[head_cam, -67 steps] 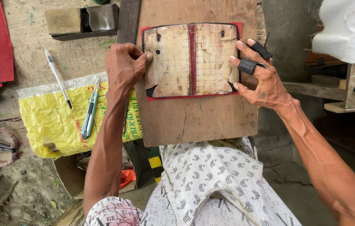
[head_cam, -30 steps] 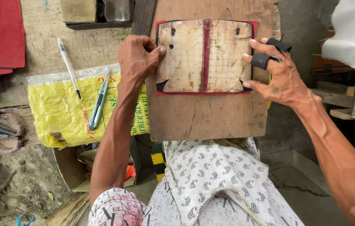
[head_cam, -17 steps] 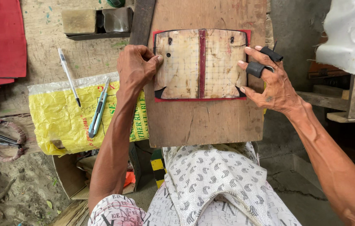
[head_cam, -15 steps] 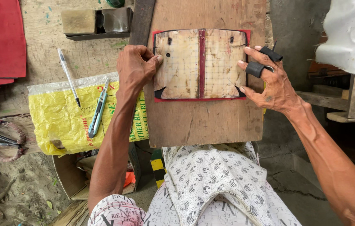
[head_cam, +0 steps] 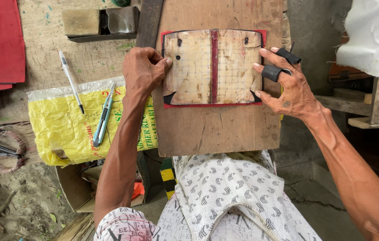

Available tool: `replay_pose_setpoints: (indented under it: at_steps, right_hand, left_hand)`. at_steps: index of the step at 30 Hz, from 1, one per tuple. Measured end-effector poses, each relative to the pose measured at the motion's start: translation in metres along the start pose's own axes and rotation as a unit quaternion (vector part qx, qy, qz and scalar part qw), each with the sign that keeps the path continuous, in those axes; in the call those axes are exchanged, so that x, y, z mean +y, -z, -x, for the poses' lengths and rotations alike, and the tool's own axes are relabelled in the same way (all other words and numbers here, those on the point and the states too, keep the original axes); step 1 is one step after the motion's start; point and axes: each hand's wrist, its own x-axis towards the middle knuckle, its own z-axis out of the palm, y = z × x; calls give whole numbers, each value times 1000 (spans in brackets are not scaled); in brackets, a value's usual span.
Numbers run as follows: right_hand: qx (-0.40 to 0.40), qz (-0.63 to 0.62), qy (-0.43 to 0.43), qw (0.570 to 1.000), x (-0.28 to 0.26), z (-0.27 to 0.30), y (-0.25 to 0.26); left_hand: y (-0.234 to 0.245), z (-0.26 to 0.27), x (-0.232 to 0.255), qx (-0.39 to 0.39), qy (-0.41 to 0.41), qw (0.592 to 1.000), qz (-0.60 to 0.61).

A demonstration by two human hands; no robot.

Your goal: The person uses a utility knife and a wooden ruler to cut a black material on a workbench. They then place a wooden template over the material, trace its outline with a marker, and continue cutting along the traced lines.

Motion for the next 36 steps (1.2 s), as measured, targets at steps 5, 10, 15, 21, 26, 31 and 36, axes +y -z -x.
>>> replay_pose_setpoints:
  at_steps: [5,10,15,21,26,31,36]
  right_hand:
    - [1,-4,-1,1000,0,0,0]
    - [3,-1,-3,1000,-2,0,0]
    - [-15,4,-2,1000,-2,-4,6]
    - [-40,24,0,999,8,-17,18]
    - [-3,59,-5,998,6,-25,10]
    - [12,99,-14,995,8,-32,3]
    - [52,145,41,987,1,-38,-10]
  left_hand:
    - [1,1,2,3,0,1000,6]
    - [1,2,3,1,11,1000,7]
    - [2,1,3,7,-2,1000,1]
    - [2,0,4,-1,8,1000,-2]
    - [3,1,2,-4,6,1000,-1]
    - [2,-1,2,1,-11,1000,3]
    - [2,0,0,4,-11,1000,7]
